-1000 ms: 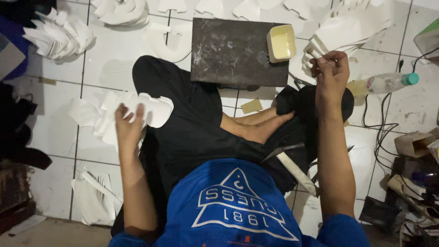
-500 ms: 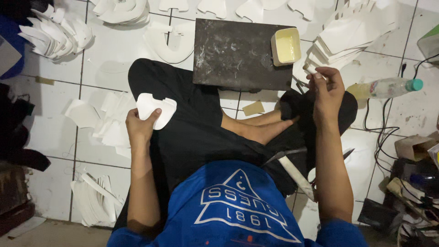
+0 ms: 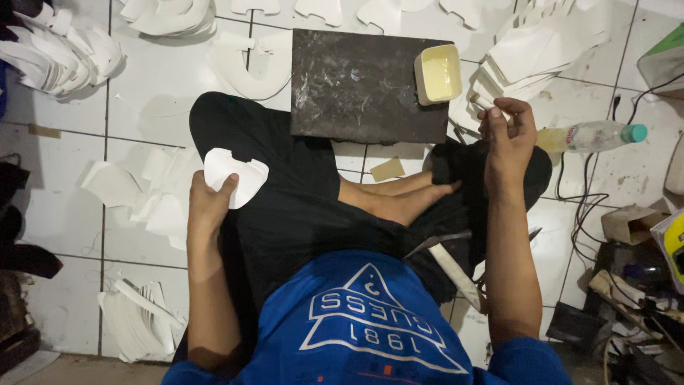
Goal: The person sits on the floor and applies glue to the edges of white plastic parts using a brush. They pick up parts from a pile, apply the adhesive, and place them on a dark board or back into the pile.
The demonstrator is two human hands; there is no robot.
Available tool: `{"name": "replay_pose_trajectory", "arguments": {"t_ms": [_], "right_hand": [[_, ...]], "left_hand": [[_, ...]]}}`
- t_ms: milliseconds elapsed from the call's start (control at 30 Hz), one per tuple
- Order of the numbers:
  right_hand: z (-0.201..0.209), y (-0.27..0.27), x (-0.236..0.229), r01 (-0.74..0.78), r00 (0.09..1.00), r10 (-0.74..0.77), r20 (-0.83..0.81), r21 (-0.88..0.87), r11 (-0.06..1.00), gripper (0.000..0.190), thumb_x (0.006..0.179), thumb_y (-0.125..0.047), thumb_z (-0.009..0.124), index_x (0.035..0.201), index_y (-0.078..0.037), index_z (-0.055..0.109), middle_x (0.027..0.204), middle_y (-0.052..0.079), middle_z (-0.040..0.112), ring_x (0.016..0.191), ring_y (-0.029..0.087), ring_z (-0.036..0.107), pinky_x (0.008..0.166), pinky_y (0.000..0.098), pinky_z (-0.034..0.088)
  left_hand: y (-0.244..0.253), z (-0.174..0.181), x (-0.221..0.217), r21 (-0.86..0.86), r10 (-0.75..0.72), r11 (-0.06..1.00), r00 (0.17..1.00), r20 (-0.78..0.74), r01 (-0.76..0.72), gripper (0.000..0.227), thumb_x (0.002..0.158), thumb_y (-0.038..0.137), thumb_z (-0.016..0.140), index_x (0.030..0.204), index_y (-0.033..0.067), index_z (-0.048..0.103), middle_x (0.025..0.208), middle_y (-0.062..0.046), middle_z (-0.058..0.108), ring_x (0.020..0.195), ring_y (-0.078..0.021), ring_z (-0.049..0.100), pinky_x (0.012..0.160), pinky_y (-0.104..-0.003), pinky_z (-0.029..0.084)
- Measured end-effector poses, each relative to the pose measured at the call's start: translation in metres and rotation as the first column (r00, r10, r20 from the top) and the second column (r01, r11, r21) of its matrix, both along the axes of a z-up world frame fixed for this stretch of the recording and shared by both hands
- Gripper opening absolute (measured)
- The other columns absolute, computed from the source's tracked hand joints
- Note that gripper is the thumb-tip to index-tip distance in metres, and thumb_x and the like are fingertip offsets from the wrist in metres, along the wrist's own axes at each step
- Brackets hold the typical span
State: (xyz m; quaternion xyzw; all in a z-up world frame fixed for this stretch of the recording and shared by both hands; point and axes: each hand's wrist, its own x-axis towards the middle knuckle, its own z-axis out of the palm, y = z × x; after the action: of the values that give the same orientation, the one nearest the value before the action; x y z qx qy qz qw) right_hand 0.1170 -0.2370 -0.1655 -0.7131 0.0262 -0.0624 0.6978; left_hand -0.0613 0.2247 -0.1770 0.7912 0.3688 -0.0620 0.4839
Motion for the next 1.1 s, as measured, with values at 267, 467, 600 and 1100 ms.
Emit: {"name": "replay_pose_trajectory", "arguments": {"t_ms": [267, 467, 600, 1100], "right_hand": [[-0.015, -0.014, -0.002, -0.017, 0.999, 0.014, -0.036, -0.088, 0.996, 0.027, 0.093, -0.013, 0.068, 0.112, 0.000, 0.055, 0.096, 0.017, 0.064, 0.075, 0.015, 0.060, 0.064, 0.0209, 0.046], [-0.030, -0.028, -0.007, 0.017, 0.984, -0.021, -0.177, -0.025, 1.000, 0.028, 0.101, -0.033, 0.051, 0.111, -0.007, 0.053, 0.092, 0.013, 0.067, 0.069, 0.010, 0.064, 0.061, 0.0159, 0.047], [-0.043, -0.041, 0.001, 0.063, 0.984, -0.050, -0.173, 0.070, 0.996, 0.038, 0.101, -0.050, 0.037, 0.109, -0.013, 0.045, 0.081, 0.015, 0.066, 0.062, 0.016, 0.065, 0.058, 0.0186, 0.046], [-0.041, -0.008, 0.045, -0.012, 0.999, 0.021, 0.030, -0.270, 0.963, 0.018, 0.099, -0.012, 0.069, 0.107, -0.002, 0.057, 0.088, 0.016, 0.066, 0.073, 0.018, 0.061, 0.064, 0.0241, 0.046]], "left_hand": [[0.000, -0.013, -0.005, -0.077, 0.132, 0.989, 0.987, 0.094, -0.125, 0.042, 0.095, 0.017, 0.064, 0.122, -0.0123, 0.050, 0.099, -0.025, 0.058, 0.094, -0.0284, 0.058, 0.074, -0.038, 0.050], [0.013, -0.004, 0.026, -0.313, 0.311, 0.918, 0.930, 0.194, -0.242, 0.057, 0.101, 0.019, 0.058, 0.140, -0.0126, 0.030, 0.124, -0.033, 0.048, 0.116, -0.0313, 0.050, 0.088, -0.050, 0.048], [0.007, 0.033, 0.093, -0.396, 0.368, 0.896, 0.832, 0.414, -0.200, 0.053, 0.099, 0.009, 0.057, 0.138, -0.0128, 0.029, 0.127, -0.030, 0.044, 0.118, -0.0279, 0.047, 0.101, -0.046, 0.045], [0.091, -0.282, 0.257, -0.185, 0.121, 0.975, 0.992, -0.026, -0.124, 0.071, 0.077, 0.007, 0.053, 0.142, -0.0069, 0.025, 0.132, -0.040, 0.037, 0.113, -0.0611, 0.046, 0.077, -0.069, 0.046]]}}
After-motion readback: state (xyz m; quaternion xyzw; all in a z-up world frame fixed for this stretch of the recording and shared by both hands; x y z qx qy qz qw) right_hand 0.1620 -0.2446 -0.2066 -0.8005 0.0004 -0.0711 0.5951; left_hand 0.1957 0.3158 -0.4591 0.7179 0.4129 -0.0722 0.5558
